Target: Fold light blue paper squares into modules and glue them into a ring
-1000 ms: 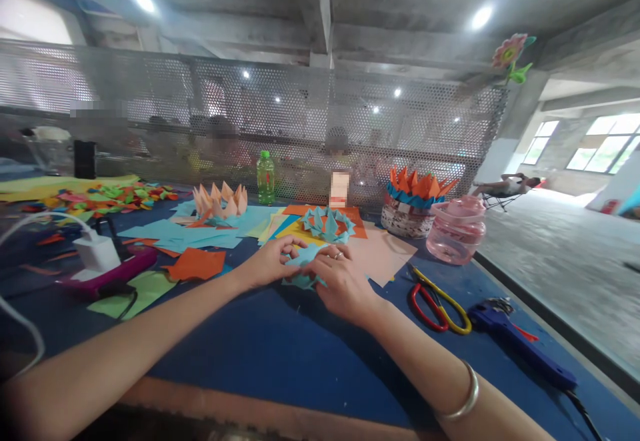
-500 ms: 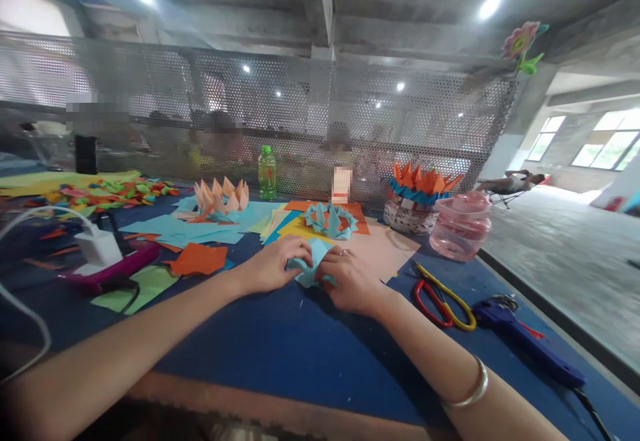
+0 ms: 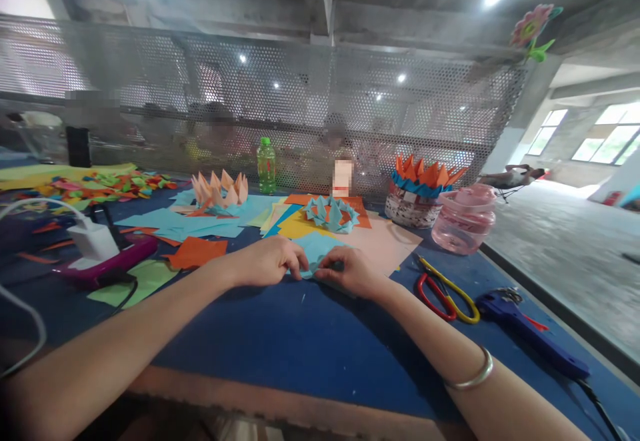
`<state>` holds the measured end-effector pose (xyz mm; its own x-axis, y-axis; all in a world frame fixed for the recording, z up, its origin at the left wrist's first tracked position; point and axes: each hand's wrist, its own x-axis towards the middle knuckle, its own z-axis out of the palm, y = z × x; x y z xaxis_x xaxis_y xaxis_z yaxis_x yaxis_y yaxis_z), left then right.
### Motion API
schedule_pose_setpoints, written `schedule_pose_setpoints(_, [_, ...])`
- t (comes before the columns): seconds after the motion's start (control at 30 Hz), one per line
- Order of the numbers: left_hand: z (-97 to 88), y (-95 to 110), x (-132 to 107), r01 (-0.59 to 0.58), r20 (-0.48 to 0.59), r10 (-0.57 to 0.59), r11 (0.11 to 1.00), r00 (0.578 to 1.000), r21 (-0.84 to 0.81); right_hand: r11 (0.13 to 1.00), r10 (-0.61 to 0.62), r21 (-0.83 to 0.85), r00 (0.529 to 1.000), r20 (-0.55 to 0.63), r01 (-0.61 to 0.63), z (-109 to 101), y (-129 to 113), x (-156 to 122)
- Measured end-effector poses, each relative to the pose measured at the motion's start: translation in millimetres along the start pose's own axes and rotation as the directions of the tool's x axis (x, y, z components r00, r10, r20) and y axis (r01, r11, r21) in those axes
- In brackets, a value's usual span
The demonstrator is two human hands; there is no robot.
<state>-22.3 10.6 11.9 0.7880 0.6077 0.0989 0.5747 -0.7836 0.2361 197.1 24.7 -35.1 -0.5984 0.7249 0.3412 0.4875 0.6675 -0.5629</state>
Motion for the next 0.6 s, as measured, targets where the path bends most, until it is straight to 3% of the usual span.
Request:
schedule_pose_setpoints(0.23, [0.8, 3.5, 0.7, 0.035, -0.047, -0.033, 0.999, 0.998, 0.038, 0.997, 0.075, 0.023, 0.997, 0.016, -0.076, 0.5, -1.2, 1.4])
schedule_pose_setpoints(0.6, [-0.3, 5.4, 1.1, 0.010, 0.000, -0.010, 0.999, 1.000, 0.043, 0.977, 0.146, -0.148, 0.986, -0.081, -0.157, 5.1, -7.6, 2.3])
